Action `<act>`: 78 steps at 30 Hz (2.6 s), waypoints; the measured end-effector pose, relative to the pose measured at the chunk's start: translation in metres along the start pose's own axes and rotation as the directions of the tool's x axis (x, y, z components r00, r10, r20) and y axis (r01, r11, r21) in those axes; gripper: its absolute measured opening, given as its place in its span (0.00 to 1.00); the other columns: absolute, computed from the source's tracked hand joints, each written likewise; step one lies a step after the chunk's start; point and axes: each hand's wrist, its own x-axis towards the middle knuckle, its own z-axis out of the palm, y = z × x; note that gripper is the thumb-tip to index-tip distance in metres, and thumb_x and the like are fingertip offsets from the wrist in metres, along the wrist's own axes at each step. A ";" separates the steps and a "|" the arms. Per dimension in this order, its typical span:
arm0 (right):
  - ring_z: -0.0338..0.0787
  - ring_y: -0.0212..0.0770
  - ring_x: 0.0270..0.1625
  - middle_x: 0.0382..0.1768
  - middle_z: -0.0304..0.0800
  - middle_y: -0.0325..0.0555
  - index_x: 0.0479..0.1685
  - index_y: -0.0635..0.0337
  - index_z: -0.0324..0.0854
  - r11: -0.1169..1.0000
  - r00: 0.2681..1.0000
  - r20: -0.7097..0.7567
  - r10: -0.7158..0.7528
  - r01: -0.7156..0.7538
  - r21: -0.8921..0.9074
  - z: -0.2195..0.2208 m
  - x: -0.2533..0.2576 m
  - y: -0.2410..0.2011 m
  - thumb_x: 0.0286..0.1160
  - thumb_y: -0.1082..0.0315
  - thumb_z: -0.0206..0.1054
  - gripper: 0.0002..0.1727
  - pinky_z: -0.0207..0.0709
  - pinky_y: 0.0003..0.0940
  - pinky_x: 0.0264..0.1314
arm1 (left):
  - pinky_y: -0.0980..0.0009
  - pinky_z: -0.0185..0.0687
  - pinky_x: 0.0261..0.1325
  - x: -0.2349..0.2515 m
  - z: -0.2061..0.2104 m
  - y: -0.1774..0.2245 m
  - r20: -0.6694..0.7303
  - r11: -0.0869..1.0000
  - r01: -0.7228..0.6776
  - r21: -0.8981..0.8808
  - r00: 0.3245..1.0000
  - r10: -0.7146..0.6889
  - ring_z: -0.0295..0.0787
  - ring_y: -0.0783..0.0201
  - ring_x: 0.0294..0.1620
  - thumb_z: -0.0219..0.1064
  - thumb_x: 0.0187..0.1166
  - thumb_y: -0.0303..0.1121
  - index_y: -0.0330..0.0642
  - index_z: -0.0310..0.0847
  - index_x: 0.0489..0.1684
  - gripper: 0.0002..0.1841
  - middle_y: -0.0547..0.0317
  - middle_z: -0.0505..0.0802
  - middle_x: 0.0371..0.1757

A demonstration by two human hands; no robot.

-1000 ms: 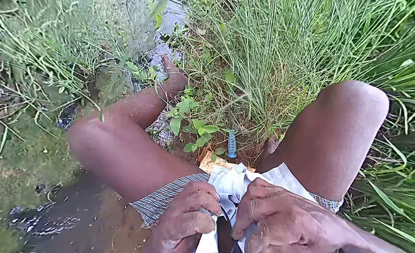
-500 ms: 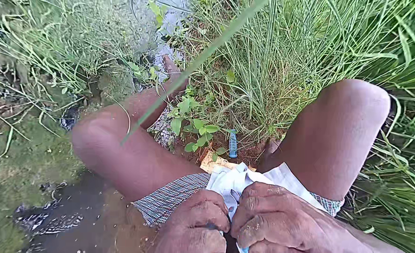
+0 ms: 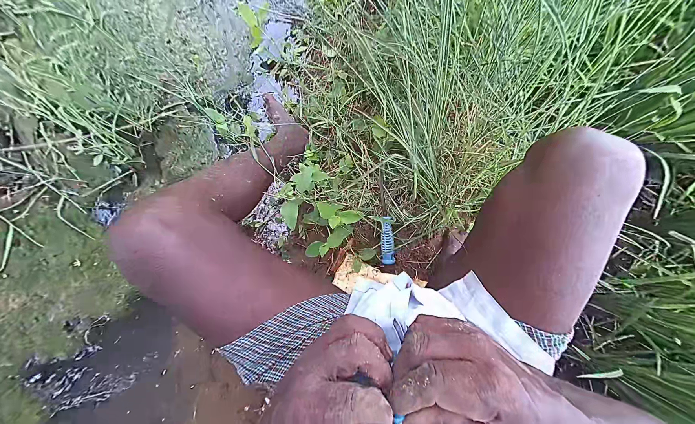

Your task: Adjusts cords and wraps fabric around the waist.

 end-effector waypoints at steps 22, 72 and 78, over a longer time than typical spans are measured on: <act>0.88 0.38 0.50 0.37 0.90 0.49 0.37 0.65 0.86 0.990 0.998 0.061 0.022 -0.030 0.135 -0.008 0.000 0.017 0.83 0.64 0.68 0.11 0.78 0.27 0.59 | 0.75 0.75 0.65 -0.010 0.006 0.002 -0.001 0.985 -0.002 0.173 1.000 0.003 0.83 0.67 0.49 0.61 0.87 0.31 0.37 0.78 0.28 0.13 0.54 0.83 0.34; 0.86 0.48 0.48 0.38 0.90 0.49 0.42 0.51 0.92 0.990 0.985 0.163 -0.052 0.072 -0.119 -0.024 0.011 0.017 0.85 0.60 0.65 0.11 0.72 0.42 0.55 | 0.62 0.75 0.66 0.003 -0.003 0.011 0.150 0.928 0.174 0.329 0.961 -0.233 0.88 0.50 0.50 0.61 0.84 0.35 0.28 0.86 0.29 0.18 0.39 0.91 0.36; 0.83 0.43 0.49 0.37 0.86 0.44 0.41 0.52 0.88 0.979 0.983 0.131 -0.132 0.150 -0.135 -0.020 0.008 0.024 0.86 0.61 0.64 0.10 0.68 0.38 0.60 | 0.62 0.75 0.70 0.019 0.002 0.024 0.131 0.884 0.315 0.346 0.916 -0.378 0.89 0.47 0.53 0.61 0.80 0.29 0.18 0.86 0.31 0.17 0.32 0.92 0.40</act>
